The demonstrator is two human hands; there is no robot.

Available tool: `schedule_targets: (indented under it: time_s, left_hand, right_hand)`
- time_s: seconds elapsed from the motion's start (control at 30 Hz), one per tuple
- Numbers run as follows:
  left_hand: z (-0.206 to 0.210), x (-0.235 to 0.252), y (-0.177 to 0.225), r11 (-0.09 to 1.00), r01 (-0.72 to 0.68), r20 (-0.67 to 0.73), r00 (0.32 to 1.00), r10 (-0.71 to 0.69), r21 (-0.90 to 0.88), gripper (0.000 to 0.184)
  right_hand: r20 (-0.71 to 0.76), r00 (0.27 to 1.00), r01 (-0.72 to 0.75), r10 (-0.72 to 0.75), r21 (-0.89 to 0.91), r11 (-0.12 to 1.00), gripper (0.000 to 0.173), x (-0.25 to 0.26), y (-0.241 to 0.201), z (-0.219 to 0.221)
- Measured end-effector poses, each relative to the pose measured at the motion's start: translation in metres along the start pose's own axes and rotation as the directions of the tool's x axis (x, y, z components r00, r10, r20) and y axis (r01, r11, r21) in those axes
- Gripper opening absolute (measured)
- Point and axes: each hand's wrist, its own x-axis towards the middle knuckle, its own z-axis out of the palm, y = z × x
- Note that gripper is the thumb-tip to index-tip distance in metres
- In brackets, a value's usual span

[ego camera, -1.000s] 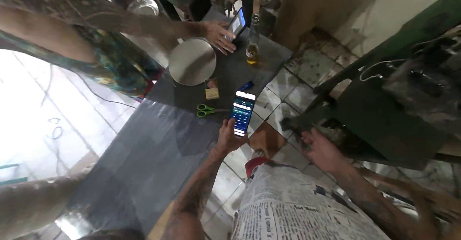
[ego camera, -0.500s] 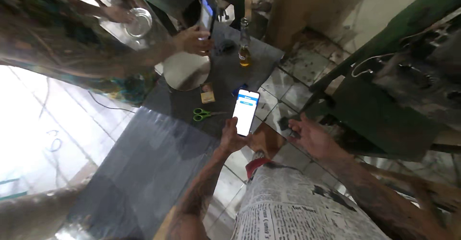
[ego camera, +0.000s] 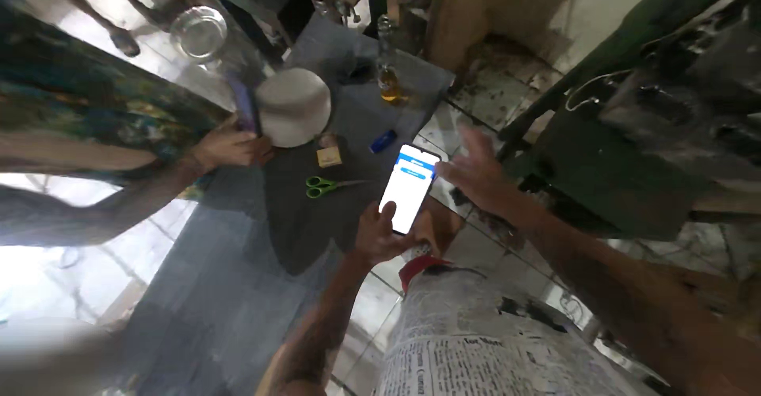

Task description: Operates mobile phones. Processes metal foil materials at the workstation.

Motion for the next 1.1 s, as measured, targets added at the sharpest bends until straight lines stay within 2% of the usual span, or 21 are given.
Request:
schedule_targets:
  time_s: [0.07,0.13,0.2,0.27,0.37,0.43,0.57,0.73,0.87,0.93,1.0,1.03,1.1]
  left_hand:
    - [-0.002,0.005,0.02,0.997,-0.042,0.032,0.999,0.044,-0.072,0.059]
    - [-0.001,0.007,0.03,0.99,-0.096,0.002,0.995,0.096,-0.102,0.058]
    - [-0.001,0.008,0.033,0.987,-0.127,-0.051,0.991,0.123,-0.094,0.058]
    - [0.001,0.008,0.032,0.987,-0.148,-0.114,0.984,0.139,-0.068,0.058]
    - [0.003,0.009,0.025,0.986,-0.164,-0.144,0.977,0.156,-0.044,0.059]
    - [0.006,0.009,0.013,0.975,-0.22,-0.185,0.96,0.212,-0.027,0.063]
    - [0.007,0.007,0.001,0.984,-0.173,-0.176,0.971,0.164,-0.036,0.065]
    - [0.015,0.008,-0.013,0.966,-0.244,-0.273,0.926,0.259,0.088,0.07]
    - [0.015,0.009,-0.02,0.961,-0.245,-0.267,0.925,0.272,0.13,0.072]
    - [0.012,0.009,-0.023,0.983,-0.164,-0.207,0.962,0.178,0.084,0.069]
    - [0.004,0.011,-0.027,0.999,0.05,-0.053,0.997,-0.049,0.002,0.074]
    - [0.0,0.012,-0.034,0.986,0.166,0.018,0.986,-0.166,-0.018,0.079]
    - [-0.005,0.012,-0.052,0.93,0.367,0.13,0.922,-0.365,0.003,0.091]
  right_hand:
    - [0.035,0.994,0.105,-0.103,-0.06,0.993,0.097,0.015,-0.023,-0.003]
    - [0.068,0.99,0.131,-0.126,-0.077,0.988,0.1,0.023,-0.034,-0.005]
    - [0.016,0.991,0.133,-0.133,-0.065,0.989,0.1,0.028,-0.031,-0.005]
    - [-0.014,0.996,0.085,-0.085,0.012,0.996,0.099,0.029,-0.024,-0.003]
    - [0.058,0.996,-0.073,0.061,0.227,0.971,0.091,0.026,-0.017,0.0]
    - [0.088,0.991,-0.126,0.104,0.309,0.943,0.084,0.027,-0.012,0.001]
    - [0.086,0.986,-0.161,0.141,0.322,0.933,0.078,0.025,-0.01,-0.007]
    - [0.03,0.985,-0.167,0.168,0.351,0.921,0.078,0.024,0.003,-0.016]
    - [0.024,0.982,-0.182,0.185,0.36,0.915,0.074,0.024,0.016,-0.022]
    - [0.024,0.981,-0.19,0.195,0.358,0.914,0.073,0.02,0.021,-0.025]
    - [0.031,0.974,-0.22,0.223,0.337,0.916,0.072,0.012,0.024,-0.028]
    - [0.03,0.971,-0.234,0.237,0.326,0.916,0.072,0.009,0.029,-0.031]
    - [0.018,0.961,-0.267,0.276,0.328,0.906,0.072,0.002,0.043,-0.037]
